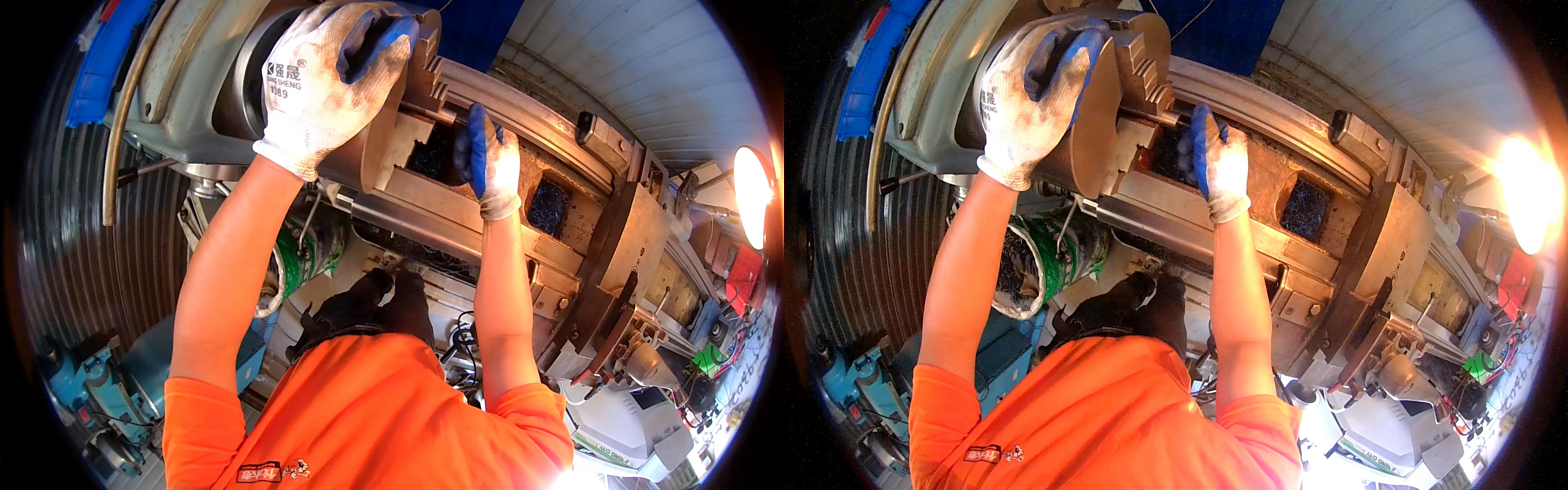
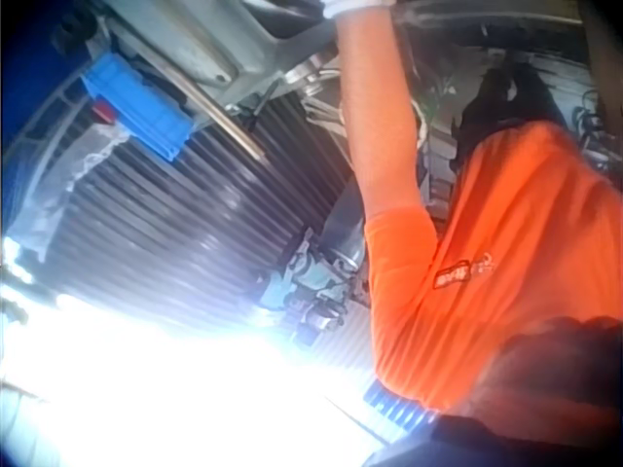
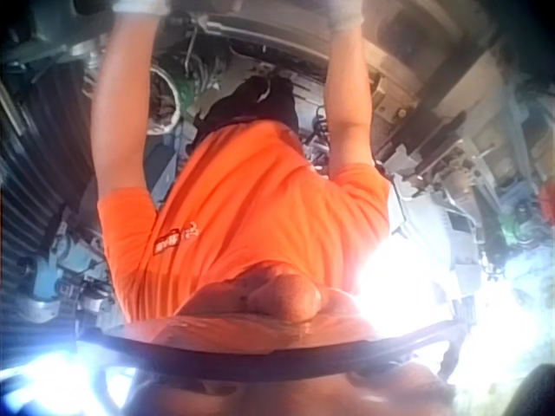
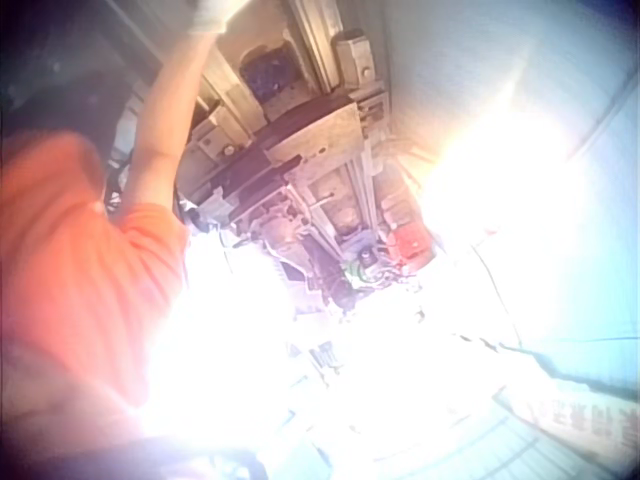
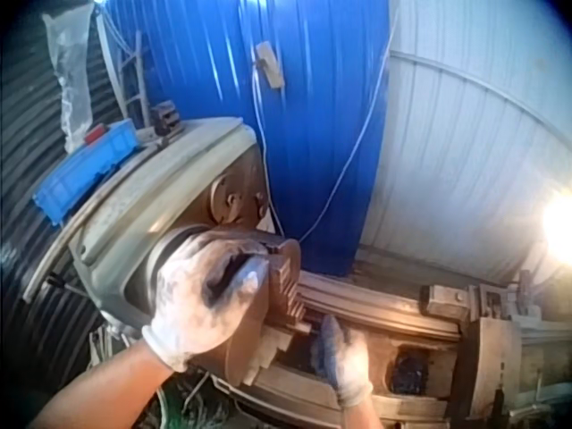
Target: The person operates a metal lathe in a workshop, using a wrench to tighten the chuck and a brush to clear metal shavings from the machine bed. They then use pliers to adjust a small metal component within the lathe's chuck and inspect the part.
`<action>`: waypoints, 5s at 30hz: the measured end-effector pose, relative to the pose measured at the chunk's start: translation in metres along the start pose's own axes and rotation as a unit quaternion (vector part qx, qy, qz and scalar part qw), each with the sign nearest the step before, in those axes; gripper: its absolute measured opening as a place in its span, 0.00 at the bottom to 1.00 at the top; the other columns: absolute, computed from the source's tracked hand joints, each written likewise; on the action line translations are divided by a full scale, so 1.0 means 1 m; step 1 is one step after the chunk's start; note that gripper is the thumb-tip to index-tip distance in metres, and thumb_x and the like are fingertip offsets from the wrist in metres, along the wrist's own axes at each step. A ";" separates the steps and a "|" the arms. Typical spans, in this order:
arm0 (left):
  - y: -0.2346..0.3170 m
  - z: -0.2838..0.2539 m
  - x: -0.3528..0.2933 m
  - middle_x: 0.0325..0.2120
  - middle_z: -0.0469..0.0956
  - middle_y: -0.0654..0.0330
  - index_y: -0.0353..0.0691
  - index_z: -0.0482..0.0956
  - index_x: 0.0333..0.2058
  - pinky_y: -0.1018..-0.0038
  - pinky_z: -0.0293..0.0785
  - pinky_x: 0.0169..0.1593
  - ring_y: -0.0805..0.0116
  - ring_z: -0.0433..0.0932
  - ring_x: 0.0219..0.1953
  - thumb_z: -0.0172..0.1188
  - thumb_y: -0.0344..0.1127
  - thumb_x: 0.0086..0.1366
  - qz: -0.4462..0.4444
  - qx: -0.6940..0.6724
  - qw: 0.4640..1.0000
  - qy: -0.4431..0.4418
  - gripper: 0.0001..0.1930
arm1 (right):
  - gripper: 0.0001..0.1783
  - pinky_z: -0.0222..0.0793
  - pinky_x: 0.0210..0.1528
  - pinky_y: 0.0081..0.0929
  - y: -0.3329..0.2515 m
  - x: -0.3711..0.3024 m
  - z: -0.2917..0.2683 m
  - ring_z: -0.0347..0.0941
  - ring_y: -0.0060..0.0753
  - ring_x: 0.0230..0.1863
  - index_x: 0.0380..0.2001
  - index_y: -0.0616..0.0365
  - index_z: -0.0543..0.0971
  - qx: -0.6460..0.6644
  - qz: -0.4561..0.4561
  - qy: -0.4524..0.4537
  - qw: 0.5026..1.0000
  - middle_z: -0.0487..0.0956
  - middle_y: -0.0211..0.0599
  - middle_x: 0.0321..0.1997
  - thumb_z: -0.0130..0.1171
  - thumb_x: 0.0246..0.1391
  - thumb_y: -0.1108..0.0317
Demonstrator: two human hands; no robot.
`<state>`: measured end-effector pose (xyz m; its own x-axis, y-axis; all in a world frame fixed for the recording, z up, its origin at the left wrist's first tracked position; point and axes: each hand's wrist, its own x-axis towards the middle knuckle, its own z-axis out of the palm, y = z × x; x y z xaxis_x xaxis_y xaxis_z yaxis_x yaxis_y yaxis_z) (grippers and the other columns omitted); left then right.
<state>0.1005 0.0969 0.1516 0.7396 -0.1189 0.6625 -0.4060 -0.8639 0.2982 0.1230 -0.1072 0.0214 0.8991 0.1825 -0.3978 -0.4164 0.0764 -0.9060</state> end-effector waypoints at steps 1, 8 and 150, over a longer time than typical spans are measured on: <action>-0.001 0.001 -0.001 0.40 0.81 0.50 0.35 0.81 0.43 0.66 0.75 0.48 0.52 0.80 0.42 0.64 0.35 0.62 0.003 -0.002 1.000 0.007 0.13 | 0.19 0.62 0.14 0.26 0.003 0.002 -0.002 0.69 0.27 0.13 0.24 0.58 0.78 0.046 -0.002 -0.036 0.998 0.75 0.35 0.16 0.55 0.65 0.55; 0.001 0.001 -0.001 0.40 0.81 0.49 0.35 0.81 0.43 0.66 0.75 0.48 0.51 0.80 0.42 0.64 0.34 0.61 -0.011 -0.012 1.000 0.002 0.13 | 0.24 0.57 0.14 0.21 0.043 0.017 0.004 0.64 0.23 0.13 0.23 0.55 0.76 0.154 -0.063 -0.049 0.985 0.71 0.31 0.15 0.54 0.65 0.48; -0.006 -0.002 -0.002 0.38 0.80 0.63 0.48 0.81 0.39 0.65 0.75 0.44 0.59 0.79 0.40 0.68 0.43 0.55 0.015 -0.070 0.996 0.050 0.13 | 0.30 0.65 0.59 0.29 0.108 -0.076 0.015 0.71 0.41 0.59 0.56 0.63 0.76 -0.048 -0.111 0.090 0.989 0.75 0.45 0.58 0.51 0.45 0.82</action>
<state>0.1007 0.1037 0.1497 0.6717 -0.0887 0.7355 -0.5033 -0.7832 0.3652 0.0077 -0.0979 -0.0439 0.9799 -0.0059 -0.1995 -0.1995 0.0006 -0.9799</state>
